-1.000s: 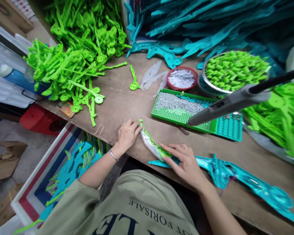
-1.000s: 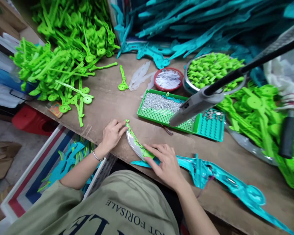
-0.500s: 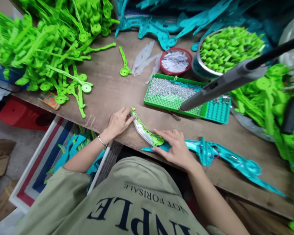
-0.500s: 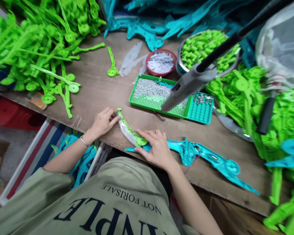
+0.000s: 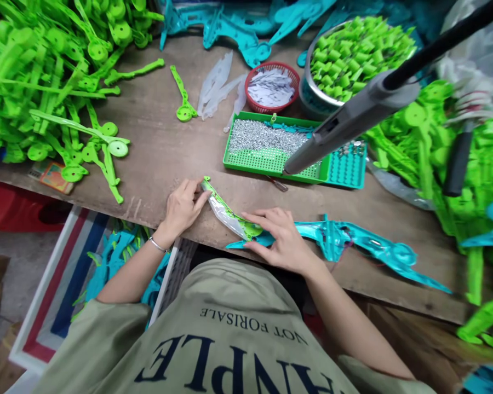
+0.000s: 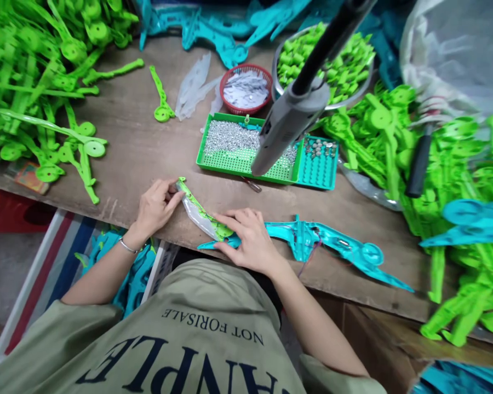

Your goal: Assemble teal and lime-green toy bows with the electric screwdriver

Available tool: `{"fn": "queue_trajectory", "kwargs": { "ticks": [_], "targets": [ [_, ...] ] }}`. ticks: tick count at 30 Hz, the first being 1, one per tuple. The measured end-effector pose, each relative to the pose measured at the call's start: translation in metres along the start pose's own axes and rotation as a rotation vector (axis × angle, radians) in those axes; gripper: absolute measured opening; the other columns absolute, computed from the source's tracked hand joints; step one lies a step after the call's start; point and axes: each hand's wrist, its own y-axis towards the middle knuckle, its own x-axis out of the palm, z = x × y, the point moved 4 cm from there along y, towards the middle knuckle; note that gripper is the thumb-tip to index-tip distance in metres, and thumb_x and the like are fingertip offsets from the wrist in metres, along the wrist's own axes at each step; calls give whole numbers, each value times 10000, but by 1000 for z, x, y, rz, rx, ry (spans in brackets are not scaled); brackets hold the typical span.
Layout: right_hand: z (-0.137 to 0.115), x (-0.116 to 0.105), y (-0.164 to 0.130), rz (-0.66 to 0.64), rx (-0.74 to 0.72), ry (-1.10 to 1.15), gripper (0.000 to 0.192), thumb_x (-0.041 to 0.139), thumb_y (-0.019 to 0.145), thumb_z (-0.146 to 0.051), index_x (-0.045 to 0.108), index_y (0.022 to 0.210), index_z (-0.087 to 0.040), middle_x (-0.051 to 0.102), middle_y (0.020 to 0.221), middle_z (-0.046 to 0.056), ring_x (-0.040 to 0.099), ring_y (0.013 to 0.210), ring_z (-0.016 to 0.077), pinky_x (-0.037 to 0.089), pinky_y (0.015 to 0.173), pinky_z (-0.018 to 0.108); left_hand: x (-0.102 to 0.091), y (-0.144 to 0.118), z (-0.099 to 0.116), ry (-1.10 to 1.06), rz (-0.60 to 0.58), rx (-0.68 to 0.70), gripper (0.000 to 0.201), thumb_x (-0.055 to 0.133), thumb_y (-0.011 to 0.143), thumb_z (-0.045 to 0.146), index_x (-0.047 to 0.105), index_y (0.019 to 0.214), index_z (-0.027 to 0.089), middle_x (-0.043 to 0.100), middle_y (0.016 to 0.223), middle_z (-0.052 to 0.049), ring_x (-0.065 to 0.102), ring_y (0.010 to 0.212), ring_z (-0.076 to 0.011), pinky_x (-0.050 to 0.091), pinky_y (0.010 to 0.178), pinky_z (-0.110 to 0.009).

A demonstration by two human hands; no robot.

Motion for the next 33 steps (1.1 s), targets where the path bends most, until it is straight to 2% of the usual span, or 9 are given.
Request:
{"fn": "queue_trajectory", "kwargs": {
  "ticks": [5,9,14,18,22,25,27,30,33],
  "targets": [
    [0,3,0,51,-67,24,435,706,925,-425,687,1327,-260,738,1229,95,641,1099,284,447,961,467,-3,1,-1,-61,43,13,345,590,1000,384,659,1258,165,674,898,-46,646,784,-181,523,788,-305],
    [2,2,-2,106,-98,48,485,682,939,-434,637,1371,-219,730,1216,115,660,1092,281,480,942,458,-16,21,-17,-85,181,-76,253,575,995,319,664,1175,166,656,807,-16,632,724,-162,524,770,-296],
    [1,1,1,140,-113,46,436,672,954,-411,638,1347,-225,727,1217,117,668,1098,282,506,940,462,-19,98,-44,-51,272,-75,211,592,949,193,670,1145,182,707,1136,-128,659,1071,-242,509,993,-401],
    [-2,-1,-2,145,-115,35,409,662,959,-397,650,1334,-234,732,1200,117,678,1082,284,525,924,472,4,167,-74,-87,190,-98,458,730,853,154,620,1297,174,529,1492,-201,442,1429,-346,293,1212,-575],
    [8,-9,-12,189,-73,14,368,659,965,-369,670,1310,-241,750,1175,112,694,1058,283,551,905,478,16,193,-95,-110,163,-126,302,768,865,230,674,1148,186,616,1293,-183,500,1329,-373,355,1140,-619],
    [17,-20,-19,268,-60,3,311,661,966,-320,695,1262,-232,773,1131,104,717,1009,268,582,875,460,1,180,-94,-81,209,-154,170,746,896,262,675,1035,194,635,1135,-146,572,1216,-345,421,1090,-575],
    [21,-27,-20,318,-42,-2,265,666,961,-298,720,1213,-233,790,1086,95,734,974,263,601,848,446,-15,155,-79,-88,244,-146,142,699,939,286,661,1050,207,640,1127,-127,595,1192,-311,447,1084,-534],
    [19,-35,-16,388,34,47,202,669,956,-295,756,1131,-243,802,1041,86,756,930,254,624,822,429,-37,90,-33,-175,368,-55,194,561,1022,340,607,1184,245,638,1234,-102,582,1266,-260,453,1124,-488],
    [7,-34,-6,425,142,228,231,674,955,-323,762,1157,-254,805,1058,77,773,931,241,646,845,425,-36,9,22,-295,385,-69,216,484,1038,364,527,1241,304,559,1396,-95,546,1360,-259,486,1119,-513]
  ]
}}
